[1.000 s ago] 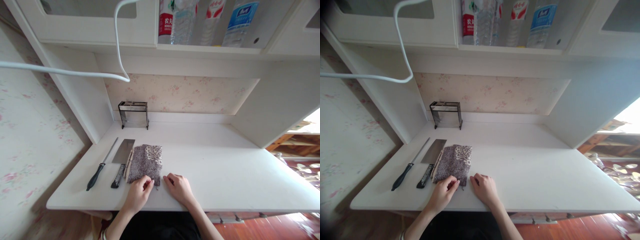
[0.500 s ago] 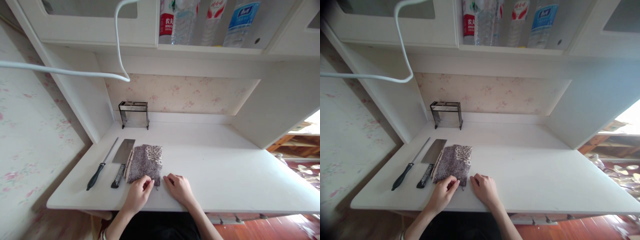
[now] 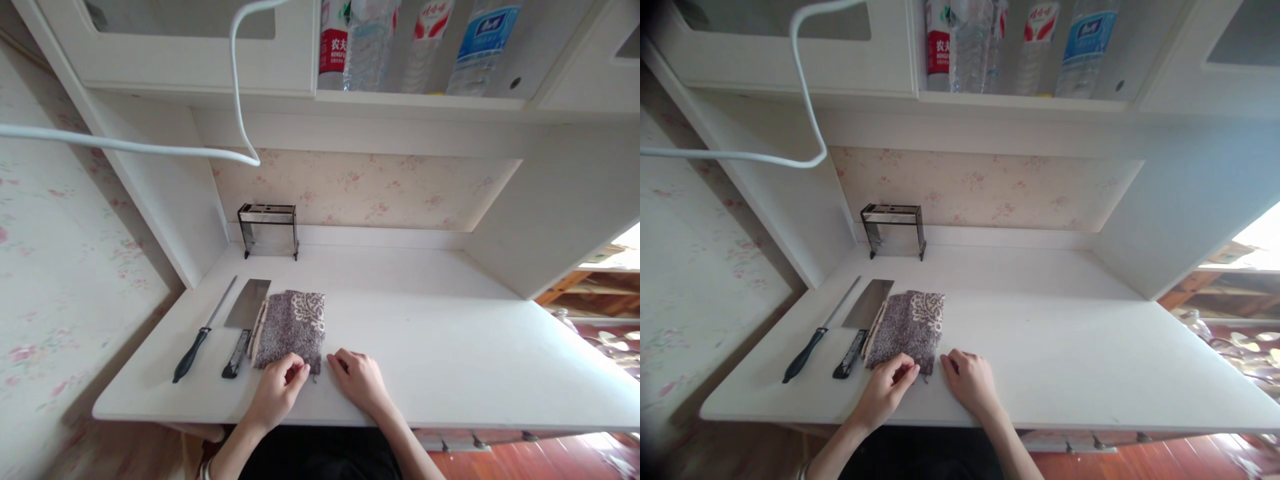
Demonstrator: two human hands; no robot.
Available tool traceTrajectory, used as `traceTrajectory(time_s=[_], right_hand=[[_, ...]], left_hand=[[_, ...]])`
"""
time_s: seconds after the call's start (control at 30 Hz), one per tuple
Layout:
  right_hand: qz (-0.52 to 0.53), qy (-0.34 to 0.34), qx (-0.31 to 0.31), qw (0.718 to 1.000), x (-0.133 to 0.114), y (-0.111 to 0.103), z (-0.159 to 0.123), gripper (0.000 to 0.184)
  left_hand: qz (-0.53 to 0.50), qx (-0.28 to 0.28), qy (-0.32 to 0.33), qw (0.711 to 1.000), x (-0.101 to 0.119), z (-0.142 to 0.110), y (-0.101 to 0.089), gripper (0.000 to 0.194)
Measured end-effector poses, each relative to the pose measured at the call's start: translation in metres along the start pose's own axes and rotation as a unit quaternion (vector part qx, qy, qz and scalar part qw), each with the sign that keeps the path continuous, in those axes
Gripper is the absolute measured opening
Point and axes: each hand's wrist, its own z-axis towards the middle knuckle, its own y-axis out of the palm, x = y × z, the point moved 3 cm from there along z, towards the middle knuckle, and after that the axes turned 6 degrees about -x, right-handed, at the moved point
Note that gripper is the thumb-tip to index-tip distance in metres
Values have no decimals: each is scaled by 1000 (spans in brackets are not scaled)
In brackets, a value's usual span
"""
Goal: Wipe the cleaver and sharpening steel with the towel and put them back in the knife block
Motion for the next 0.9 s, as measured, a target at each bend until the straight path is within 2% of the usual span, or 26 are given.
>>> traceTrajectory(time_s=[0.17, 0.23, 0.3, 0.37, 0.4, 0.43, 0.5, 0.53, 0.6, 0.67, 0.73, 0.8, 0.9], right_hand=[[21, -7, 11, 1000, -1, 0, 0, 36], [53, -12, 24, 998, 0, 1, -1, 37], [122, -7, 49, 991, 5, 1, -2, 38], [208, 19, 84, 974, 14, -3, 0, 39], [247, 37, 99, 963, 19, -6, 3, 39], [280, 54, 107, 952, 25, -10, 9, 39], [336, 76, 103, 933, 34, -19, 30, 39], [363, 81, 99, 923, 37, -25, 45, 38], [417, 85, 106, 899, 40, -36, 84, 32], [455, 84, 109, 880, 38, -45, 129, 29], [460, 88, 80, 880, 30, -48, 177, 35], [456, 84, 51, 885, 18, -48, 221, 45], [445, 74, 24, 892, -7, -43, 276, 62]], left_hand=[[-46, -3, -32, 998, -2, 2, -2, 32], [-61, -32, -37, 997, 3, 3, -6, 31], [-76, -135, -47, 987, 11, 3, -14, 28], [-88, -280, -62, 954, 20, 3, -28, 29], [-91, -331, -68, 937, 24, 4, -39, 29], [-92, -348, -61, 931, 29, 9, -54, 28], [-82, -293, -38, 952, 33, 30, -89, 24], [-81, -236, -30, 968, 33, 44, -108, 24], [-126, -79, -36, 988, 26, 80, -147, 25], [-209, 75, -22, 975, 14, 118, -184, 25], [-239, 176, -26, 955, -1, 155, -214, 26], [-218, 234, -44, 946, -15, 188, -239, 28], [-180, 294, -57, 937, -30, 223, -270, 42]])
